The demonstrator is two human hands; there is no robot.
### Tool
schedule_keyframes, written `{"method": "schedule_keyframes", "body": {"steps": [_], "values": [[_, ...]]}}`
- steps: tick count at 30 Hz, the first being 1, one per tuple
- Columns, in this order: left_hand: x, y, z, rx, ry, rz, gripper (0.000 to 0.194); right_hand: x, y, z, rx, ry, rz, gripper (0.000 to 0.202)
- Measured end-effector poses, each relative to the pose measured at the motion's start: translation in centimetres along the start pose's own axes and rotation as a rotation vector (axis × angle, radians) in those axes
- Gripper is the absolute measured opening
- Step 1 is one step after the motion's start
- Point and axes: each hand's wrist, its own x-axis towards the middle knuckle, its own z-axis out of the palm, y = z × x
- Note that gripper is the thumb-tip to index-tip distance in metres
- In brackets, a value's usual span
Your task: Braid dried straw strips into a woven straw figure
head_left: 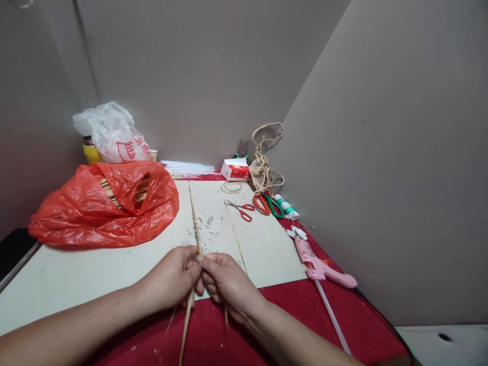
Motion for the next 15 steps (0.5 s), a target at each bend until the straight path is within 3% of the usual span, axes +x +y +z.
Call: {"method": "schedule_keyframes", "body": {"steps": [2, 6, 11, 12, 15], "values": [[-0.4, 0.2, 0.2, 0.06, 0.007, 0.043, 0.021, -0.1, 0.0, -0.1, 0.001, 0.009, 0.004, 0.035], [-0.8, 1.2, -0.7, 0.162, -0.093, 0.009, 0.023, -0.2, -0.3, -0.7, 0.043, -0.009, 0.029, 0.023], [0.8, 0.8, -2.2, 0.162, 0.207, 0.171, 0.021, -0.3, -0.9, -1.5, 0.078, -0.148, 0.117, 0.019], [1.1, 0.5, -2.2, 0.095, 0.194, 0.167, 0.021, -0.3, -1.0, -1.5, 0.072, -0.163, 0.123, 0.018], [1.8, -0.4, -1.6, -0.116, 0.01, 0.034, 0.016, -0.3, -1.2, -1.7, 0.033, -0.181, 0.126, 0.019]]}}
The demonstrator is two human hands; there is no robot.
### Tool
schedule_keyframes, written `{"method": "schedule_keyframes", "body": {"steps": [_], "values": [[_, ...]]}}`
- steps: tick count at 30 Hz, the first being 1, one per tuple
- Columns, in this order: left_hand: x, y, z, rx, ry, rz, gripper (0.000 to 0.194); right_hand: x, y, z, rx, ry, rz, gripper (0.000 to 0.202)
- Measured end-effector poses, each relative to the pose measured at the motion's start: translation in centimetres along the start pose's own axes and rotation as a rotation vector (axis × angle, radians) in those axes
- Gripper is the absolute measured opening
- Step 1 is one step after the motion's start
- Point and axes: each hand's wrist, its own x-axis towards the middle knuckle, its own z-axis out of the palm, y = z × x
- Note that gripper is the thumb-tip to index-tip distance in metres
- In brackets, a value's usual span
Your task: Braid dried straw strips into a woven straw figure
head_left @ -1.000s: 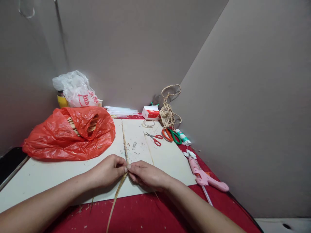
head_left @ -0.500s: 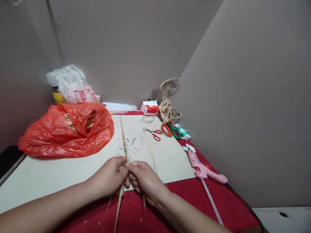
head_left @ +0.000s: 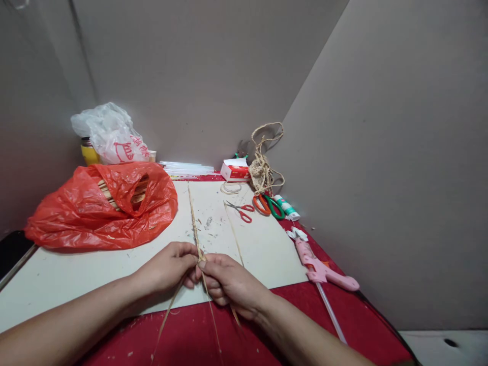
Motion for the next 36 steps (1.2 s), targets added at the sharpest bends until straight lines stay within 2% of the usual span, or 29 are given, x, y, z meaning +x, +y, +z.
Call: {"method": "schedule_keyframes", "body": {"steps": [2, 6, 13, 23, 27, 31, 36], "values": [[0.1, -0.3, 0.3, -0.018, -0.037, -0.032, 0.017, 0.0, -0.1, -0.2, -0.047, -0.013, 0.01, 0.021], [0.0, -0.3, 0.2, 0.15, -0.041, 0.084, 0.024, -0.1, -0.2, -0.6, -0.19, -0.024, -0.011, 0.026], [-0.2, 0.1, -0.5, 0.321, -0.037, 0.1, 0.027, 0.0, -0.6, -1.3, -0.563, -0.008, -0.087, 0.027], [0.2, -0.5, -0.6, 0.348, -0.03, 0.092, 0.026, -0.2, -0.5, -1.3, -0.948, 0.107, -0.29, 0.022], [0.2, -0.7, -0.8, 0.369, -0.025, 0.08, 0.024, -0.7, -1.0, -1.4, -1.054, 0.14, -0.287, 0.028], [0.1, -0.5, -0.8, 0.375, -0.02, 0.083, 0.026, -1.4, -1.8, -1.4, -1.007, 0.159, -0.263, 0.023], [0.1, -0.6, -0.5, 0.308, 0.0, 0.075, 0.027, -1.6, -1.1, 0.5, -0.599, 0.069, -0.088, 0.024]]}}
